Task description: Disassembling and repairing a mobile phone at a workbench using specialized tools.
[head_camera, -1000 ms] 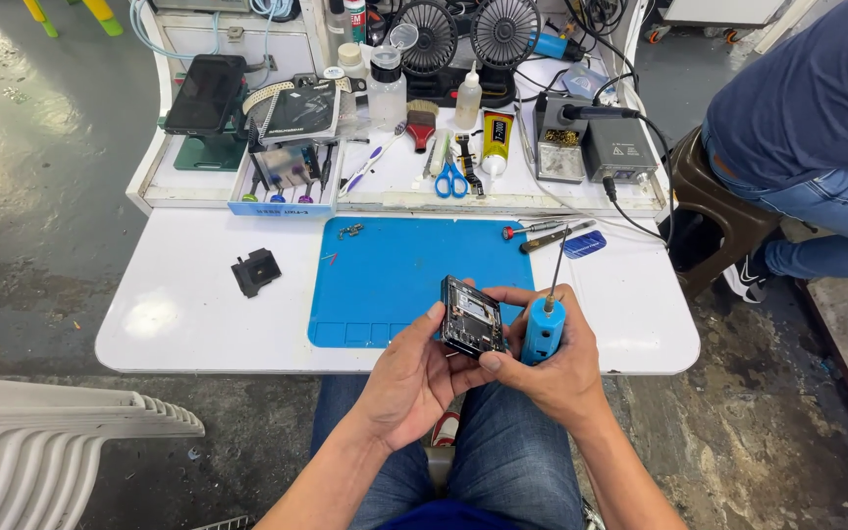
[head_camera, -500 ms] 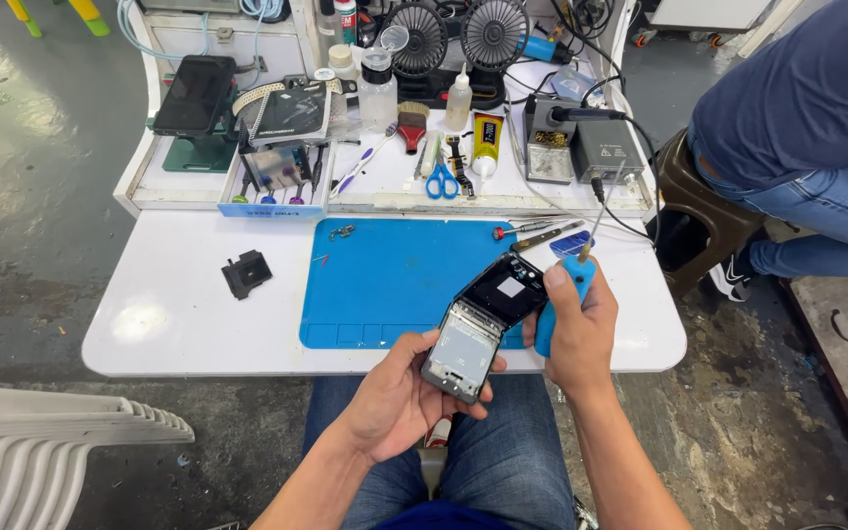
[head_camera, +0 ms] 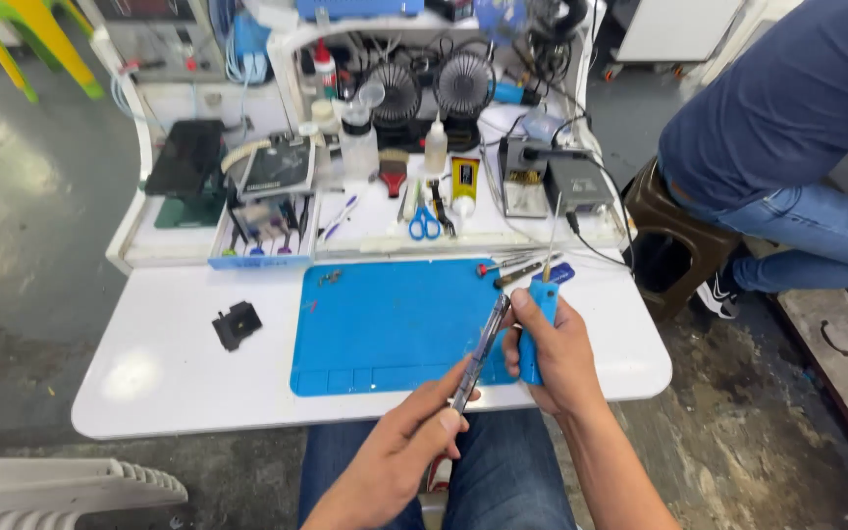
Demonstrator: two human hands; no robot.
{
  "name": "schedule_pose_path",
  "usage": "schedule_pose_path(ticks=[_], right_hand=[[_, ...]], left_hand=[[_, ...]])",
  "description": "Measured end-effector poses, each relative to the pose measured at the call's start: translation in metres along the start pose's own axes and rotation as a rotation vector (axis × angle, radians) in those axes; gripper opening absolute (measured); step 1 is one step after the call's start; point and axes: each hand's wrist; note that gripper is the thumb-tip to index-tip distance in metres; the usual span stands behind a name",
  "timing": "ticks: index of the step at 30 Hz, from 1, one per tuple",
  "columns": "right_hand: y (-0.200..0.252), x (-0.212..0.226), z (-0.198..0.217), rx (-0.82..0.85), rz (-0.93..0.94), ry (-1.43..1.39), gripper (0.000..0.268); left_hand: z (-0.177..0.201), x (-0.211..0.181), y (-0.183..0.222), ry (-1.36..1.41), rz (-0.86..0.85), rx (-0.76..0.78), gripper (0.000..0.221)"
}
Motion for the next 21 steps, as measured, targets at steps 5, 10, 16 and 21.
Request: schedule_pose_path(ticks=[5,10,16,21], right_hand=[[-0.012,0.006,-0.008,0.058,0.007,0.039,0.03],[-0.017,-0.001,-0.008,0.061,-0.035,-0.009,0.027],[-0.019,-0.004,-0.01,0.066,-0.066,-0.03,0.026],[-0.018,-0.006,-0.012,0.089,-0.045,-0.031,0.026]], left_hand=[[-0.001,-0.012,-0.002,-0.134,-0.164,0.026,0.073],[0.0,-0.005,0.0,-0.085,-0.179,0.011,0.071],[0.006,0.005,0.002,0.028,-0.23,0.036,0.068],[0.015,0.026,-0.001,0.395,-0.231,0.096,0.071]])
Point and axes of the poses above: each hand's wrist, its own y-axis away from the middle knuckle, its own z-axis out of the back of the hand, x = y × z, and after that the axes turned 12 degrees about -z, right-handed
